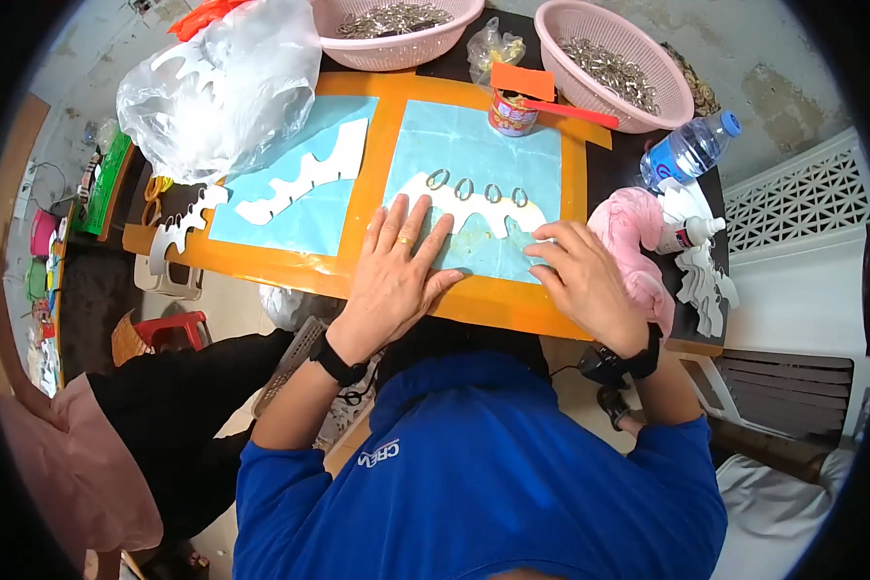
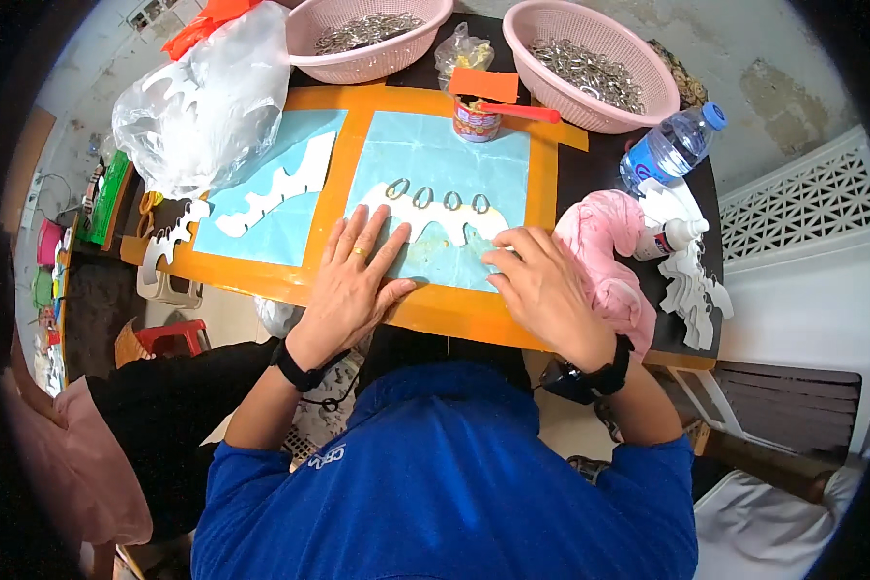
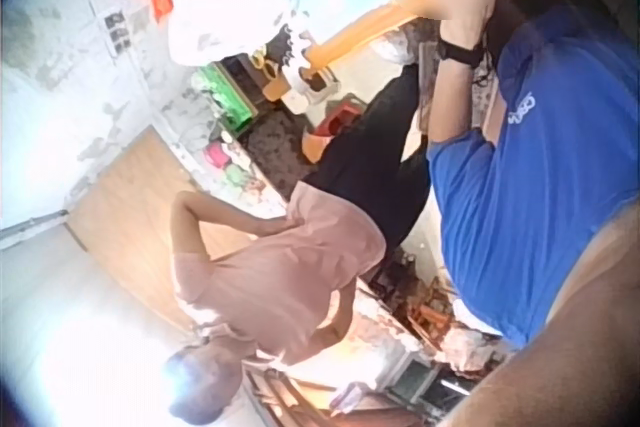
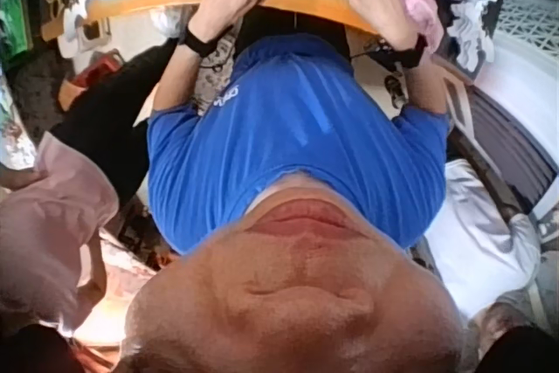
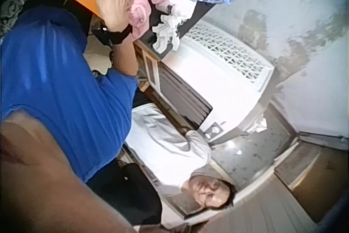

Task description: The recorder applies glue to a white shoe component and then carefully places small decorative eyelets onto it.

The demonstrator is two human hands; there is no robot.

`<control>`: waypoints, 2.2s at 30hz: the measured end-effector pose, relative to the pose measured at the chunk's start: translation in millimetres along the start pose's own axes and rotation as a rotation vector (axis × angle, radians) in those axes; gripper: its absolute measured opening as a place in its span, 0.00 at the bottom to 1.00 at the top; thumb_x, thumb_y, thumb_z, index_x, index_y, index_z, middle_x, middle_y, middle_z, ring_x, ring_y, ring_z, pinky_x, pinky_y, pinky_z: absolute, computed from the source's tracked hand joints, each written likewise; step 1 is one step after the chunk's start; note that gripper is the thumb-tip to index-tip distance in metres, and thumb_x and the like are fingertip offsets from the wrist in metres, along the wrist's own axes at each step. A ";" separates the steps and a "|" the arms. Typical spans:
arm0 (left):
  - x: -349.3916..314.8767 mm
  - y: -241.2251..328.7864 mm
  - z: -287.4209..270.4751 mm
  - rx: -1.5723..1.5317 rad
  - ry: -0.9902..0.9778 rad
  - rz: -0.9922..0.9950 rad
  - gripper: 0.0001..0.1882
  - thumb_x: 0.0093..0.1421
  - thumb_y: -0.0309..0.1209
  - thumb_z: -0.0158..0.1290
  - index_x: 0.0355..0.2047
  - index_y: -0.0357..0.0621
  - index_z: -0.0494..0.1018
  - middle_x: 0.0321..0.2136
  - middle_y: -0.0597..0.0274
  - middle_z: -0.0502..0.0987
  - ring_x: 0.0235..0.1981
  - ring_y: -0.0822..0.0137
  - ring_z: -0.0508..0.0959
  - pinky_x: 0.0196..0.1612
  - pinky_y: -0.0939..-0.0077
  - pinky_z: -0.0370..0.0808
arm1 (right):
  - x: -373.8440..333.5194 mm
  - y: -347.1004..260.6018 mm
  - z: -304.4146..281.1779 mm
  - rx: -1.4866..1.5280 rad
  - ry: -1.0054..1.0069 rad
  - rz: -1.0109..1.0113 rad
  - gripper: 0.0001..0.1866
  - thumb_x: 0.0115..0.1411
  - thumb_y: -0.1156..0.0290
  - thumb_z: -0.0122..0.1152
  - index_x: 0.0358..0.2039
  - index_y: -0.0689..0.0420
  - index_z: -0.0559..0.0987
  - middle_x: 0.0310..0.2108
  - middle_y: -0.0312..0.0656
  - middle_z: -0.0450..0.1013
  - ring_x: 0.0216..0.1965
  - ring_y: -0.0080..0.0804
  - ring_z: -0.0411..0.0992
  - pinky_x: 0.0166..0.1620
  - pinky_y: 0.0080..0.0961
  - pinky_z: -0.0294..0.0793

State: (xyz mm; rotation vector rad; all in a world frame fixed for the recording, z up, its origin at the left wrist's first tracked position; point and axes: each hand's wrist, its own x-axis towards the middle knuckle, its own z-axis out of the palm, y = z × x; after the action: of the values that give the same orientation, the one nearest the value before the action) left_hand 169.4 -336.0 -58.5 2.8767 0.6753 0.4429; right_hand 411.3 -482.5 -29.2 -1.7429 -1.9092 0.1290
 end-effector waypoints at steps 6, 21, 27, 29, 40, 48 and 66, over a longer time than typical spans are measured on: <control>7.2 -3.8 4.7 0.000 0.079 0.033 0.34 0.68 0.52 0.51 0.65 0.42 0.67 0.65 0.39 0.64 0.68 0.36 0.59 0.70 0.43 0.54 | 7.8 10.1 5.8 -0.029 0.057 0.030 0.11 0.57 0.75 0.66 0.41 0.60 0.79 0.41 0.44 0.74 0.48 0.44 0.71 0.51 0.39 0.71; 45.7 -22.2 -14.8 -0.521 0.274 -0.281 0.27 0.62 0.35 0.61 0.58 0.38 0.68 0.53 0.43 0.69 0.54 0.44 0.71 0.58 0.58 0.70 | 35.2 50.1 3.9 0.309 0.156 0.221 0.08 0.62 0.81 0.61 0.42 0.63 0.75 0.41 0.47 0.72 0.41 0.40 0.78 0.42 0.30 0.76; 40.5 -127.5 -15.5 0.107 0.433 -0.257 0.25 0.56 0.31 0.62 0.54 0.40 0.73 0.52 0.48 0.75 0.58 0.42 0.68 0.60 0.54 0.68 | 32.9 53.0 6.0 0.283 0.133 0.184 0.07 0.61 0.82 0.61 0.40 0.63 0.77 0.42 0.44 0.72 0.36 0.36 0.75 0.42 0.24 0.76; 36.0 -158.3 -15.6 0.188 0.268 -0.211 0.19 0.55 0.30 0.63 0.46 0.38 0.76 0.48 0.47 0.77 0.53 0.43 0.72 0.55 0.54 0.71 | 33.1 53.8 5.3 0.230 0.183 0.137 0.06 0.61 0.82 0.61 0.39 0.62 0.78 0.41 0.43 0.72 0.36 0.35 0.75 0.41 0.23 0.76; 31.5 -10.4 -91.9 -0.792 -0.154 -0.208 0.13 0.60 0.30 0.66 0.40 0.41 0.73 0.28 0.70 0.76 0.26 0.80 0.71 0.30 0.77 0.70 | 34.4 -31.1 2.7 0.952 0.040 0.223 0.17 0.61 0.75 0.69 0.50 0.62 0.76 0.47 0.41 0.77 0.44 0.28 0.77 0.47 0.26 0.77; 19.5 -8.7 -56.1 -0.614 -0.420 -0.037 0.21 0.60 0.28 0.64 0.51 0.45 0.70 0.28 0.59 0.78 0.28 0.65 0.78 0.35 0.69 0.74 | 5.8 -19.7 7.2 1.054 0.188 0.501 0.15 0.65 0.78 0.64 0.52 0.65 0.75 0.42 0.39 0.80 0.35 0.16 0.76 0.28 0.14 0.72; -5.4 -5.9 -27.2 -0.282 0.029 0.107 0.20 0.49 0.16 0.54 0.44 0.43 0.80 0.39 0.56 0.79 0.40 0.52 0.78 0.45 0.64 0.78 | 7.8 -3.2 17.6 0.145 0.322 0.365 0.43 0.50 0.76 0.77 0.64 0.60 0.63 0.46 0.49 0.68 0.32 0.28 0.70 0.31 0.26 0.72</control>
State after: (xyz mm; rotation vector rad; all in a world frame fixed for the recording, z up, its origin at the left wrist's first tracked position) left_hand 153.7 -331.0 -35.4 2.6504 0.4242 0.5473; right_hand 400.4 -470.6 -40.2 -1.8669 -1.3139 0.1092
